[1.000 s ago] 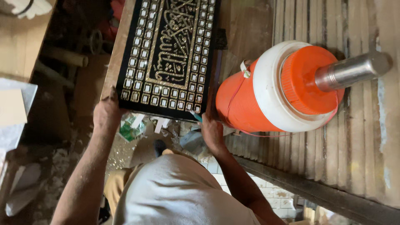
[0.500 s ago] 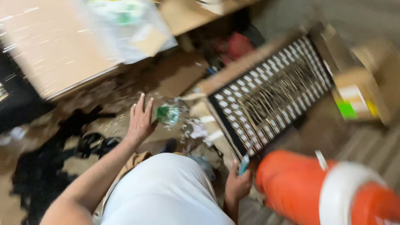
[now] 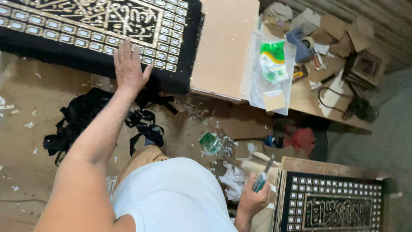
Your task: The person trims excess black fabric from the edges of decorative embroidered panels using scissors, working around the border of each panel by hand. They reposition and stack the panels on the work table as they finish trimming each edge.
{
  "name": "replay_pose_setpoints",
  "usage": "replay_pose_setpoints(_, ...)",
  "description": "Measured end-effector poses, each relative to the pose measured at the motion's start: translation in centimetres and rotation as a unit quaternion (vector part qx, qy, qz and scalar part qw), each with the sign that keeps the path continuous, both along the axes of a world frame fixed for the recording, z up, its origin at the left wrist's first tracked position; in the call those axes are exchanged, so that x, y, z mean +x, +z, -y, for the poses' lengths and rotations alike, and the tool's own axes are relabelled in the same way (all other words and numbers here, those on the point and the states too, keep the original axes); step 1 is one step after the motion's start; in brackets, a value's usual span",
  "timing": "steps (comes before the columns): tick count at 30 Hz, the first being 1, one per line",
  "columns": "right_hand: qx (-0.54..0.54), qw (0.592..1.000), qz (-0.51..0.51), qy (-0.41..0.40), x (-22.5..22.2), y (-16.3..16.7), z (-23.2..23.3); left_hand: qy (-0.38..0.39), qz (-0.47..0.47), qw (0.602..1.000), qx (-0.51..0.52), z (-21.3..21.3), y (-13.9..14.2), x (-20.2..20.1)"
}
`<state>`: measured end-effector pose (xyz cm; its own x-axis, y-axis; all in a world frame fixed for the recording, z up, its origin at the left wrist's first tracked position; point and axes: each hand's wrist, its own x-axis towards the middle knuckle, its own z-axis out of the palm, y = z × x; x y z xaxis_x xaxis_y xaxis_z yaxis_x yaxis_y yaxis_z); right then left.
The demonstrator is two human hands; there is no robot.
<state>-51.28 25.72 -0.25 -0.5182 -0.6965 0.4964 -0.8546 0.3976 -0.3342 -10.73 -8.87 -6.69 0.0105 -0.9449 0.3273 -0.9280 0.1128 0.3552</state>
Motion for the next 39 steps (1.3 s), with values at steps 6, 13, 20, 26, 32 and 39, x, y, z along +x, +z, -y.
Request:
replay_pose_setpoints(6, 0.027, 0.988, 0.08, 0.13, 12.4, 0.3, 7.9, -0.014, 0.072, 0.996, 0.056, 2.0, -1.3, 8.6)
replay_pose_setpoints(13, 0.053, 0.969, 0.061, 0.235, 18.5, 1.1, 14.4, -0.014, 0.104, 0.991, 0.088, -3.0, -3.4, 10.3)
replay_pose_setpoints(20, 0.078, 0.94, 0.134, 0.303, 24.2, 1.4, 23.2, -0.039, 0.071, 0.992, 0.093, -7.6, -3.8, 8.6)
replay_pose_setpoints(26, 0.077, 0.882, 0.134, 0.446, 28.3, 0.4, 29.6, -0.034, -0.039, 0.999, -0.009, -8.0, -5.0, 14.5)
replay_pose_setpoints(32, 0.101, 0.828, 0.09, 0.545, 31.1, -1.1, 34.9, 0.218, -0.05, 0.974, 0.042, -7.7, -6.0, 23.9)
replay_pose_setpoints(39, 0.088, 0.826, 0.052, 0.555, 37.1, -1.6, 38.0, 0.293, -0.065, 0.951, 0.069, -5.3, -7.5, 36.5)
